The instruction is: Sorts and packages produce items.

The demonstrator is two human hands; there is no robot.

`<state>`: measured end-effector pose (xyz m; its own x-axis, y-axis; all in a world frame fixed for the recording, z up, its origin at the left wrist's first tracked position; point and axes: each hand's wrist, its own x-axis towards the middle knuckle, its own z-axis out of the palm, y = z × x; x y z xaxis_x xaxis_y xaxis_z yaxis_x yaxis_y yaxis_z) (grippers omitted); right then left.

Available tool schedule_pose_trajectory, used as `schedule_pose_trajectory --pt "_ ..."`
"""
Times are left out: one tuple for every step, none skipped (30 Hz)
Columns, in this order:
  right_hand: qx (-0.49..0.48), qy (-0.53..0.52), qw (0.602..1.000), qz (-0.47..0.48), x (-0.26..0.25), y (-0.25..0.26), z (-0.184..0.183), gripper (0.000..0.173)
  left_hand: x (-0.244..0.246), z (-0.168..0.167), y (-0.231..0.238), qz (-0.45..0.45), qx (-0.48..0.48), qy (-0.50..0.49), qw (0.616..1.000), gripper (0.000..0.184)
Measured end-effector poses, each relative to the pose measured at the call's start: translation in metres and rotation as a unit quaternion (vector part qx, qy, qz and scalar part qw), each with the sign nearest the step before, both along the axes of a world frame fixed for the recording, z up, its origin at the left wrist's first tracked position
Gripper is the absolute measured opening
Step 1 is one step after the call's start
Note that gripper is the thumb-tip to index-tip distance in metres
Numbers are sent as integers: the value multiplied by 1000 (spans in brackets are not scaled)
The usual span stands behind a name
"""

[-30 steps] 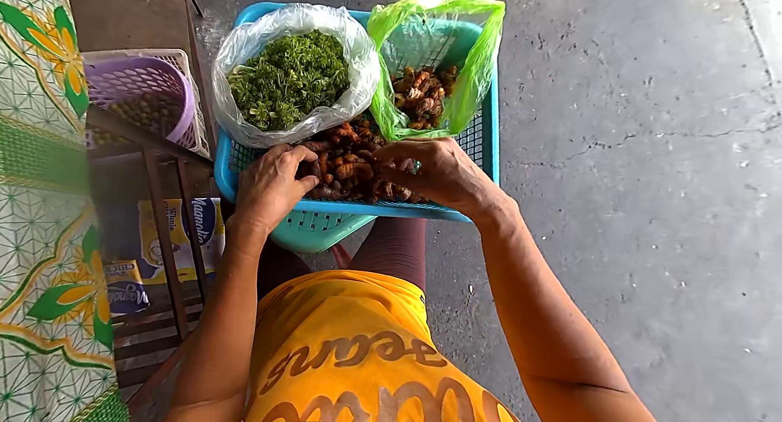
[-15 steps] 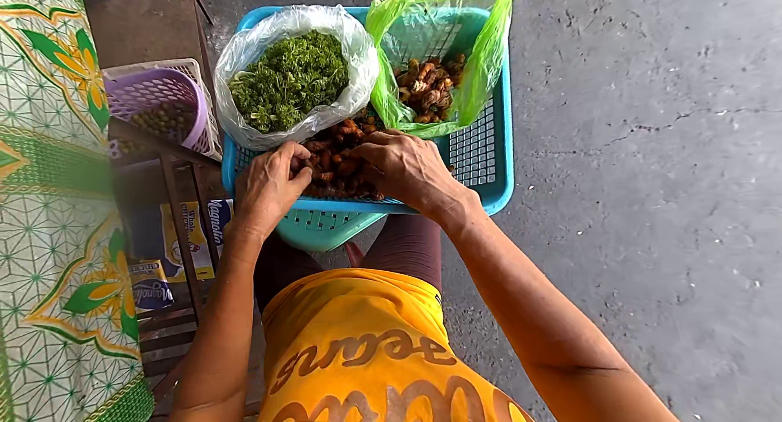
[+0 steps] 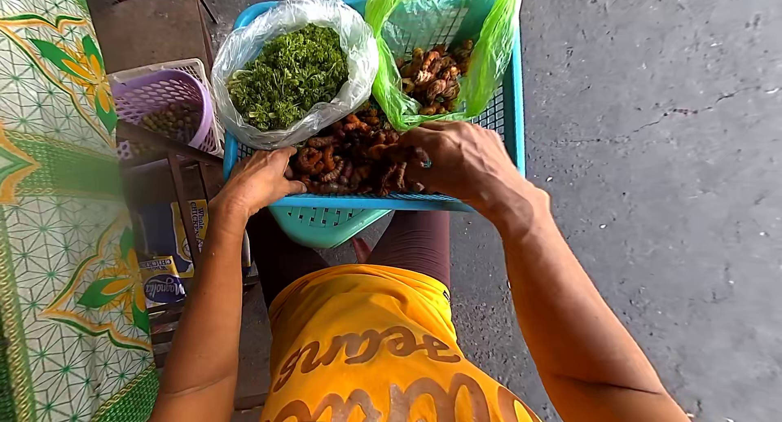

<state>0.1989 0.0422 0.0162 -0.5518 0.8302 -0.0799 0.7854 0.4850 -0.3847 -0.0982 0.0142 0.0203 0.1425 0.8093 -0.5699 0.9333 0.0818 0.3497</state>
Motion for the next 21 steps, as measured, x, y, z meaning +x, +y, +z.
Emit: schedule_pose_trajectory --pt "1 3 1000 -14 10 -2 5 21 -1 -1 0 -1 0 -15 1000 62" --pt "12 9 1000 -23 17 -5 10 25 -1 -2 0 1 1 -22 1000 61" --pt "32 17 999 -26 21 -8 14 28 -1 -2 0 3 2 -22 1000 60" --pt "55 28 998 -22 21 -12 18 29 0 -3 0 10 8 -21 1000 58" --pt "67 44 997 -18 16 -14 20 28 0 -3 -2 19 16 -25 999 58" --pt "62 65 996 -9 7 -15 20 24 -1 -3 -3 26 23 -31 999 59" --pt "47 87 995 8 -5 -17 19 20 -1 -2 -5 31 31 -39 998 60" --pt "28 102 994 31 -18 -18 15 18 -2 -1 -8 35 40 -48 997 60" --pt "7 110 992 59 -31 -18 9 17 -2 3 -11 41 50 -57 996 58" --pt "-19 109 990 86 -45 -17 1 16 -3 6 -14 48 65 -66 995 54" --pt "-49 104 987 112 -58 -13 -8 17 -4 11 -18 57 82 -79 992 49" --pt "-70 107 983 133 -69 -8 -15 18 -5 15 -22 68 102 -100 987 45" --pt "-79 116 979 150 -78 -3 -22 21 -8 17 -26 82 120 -129 981 41" --pt "-88 114 976 163 -83 1 -25 24 -11 20 -30 103 129 -166 972 39" --pt "-100 101 975 174 -87 5 -26 27 -14 22 -32 129 129 -215 959 39" --pt "-116 78 973 182 -88 7 -25 29 -16 23 -35 157 121 -278 940 41" --pt "-126 56 973 186 -87 8 -24 31 -16 25 -36 187 105 -342 915 42" --pt "-134 38 973 185 -85 10 -23 33 -16 26 -37 211 89 -392 891 44" --pt "-142 25 973 182 -81 11 -21 34 -16 26 -37 229 79 -428 871 43" --pt "-147 18 972 181 -77 12 -21 31 -15 26 -37 241 71 -454 855 39" --pt "-147 23 972 182 -72 12 -22 25 -13 25 -36 248 70 -470 844 34"
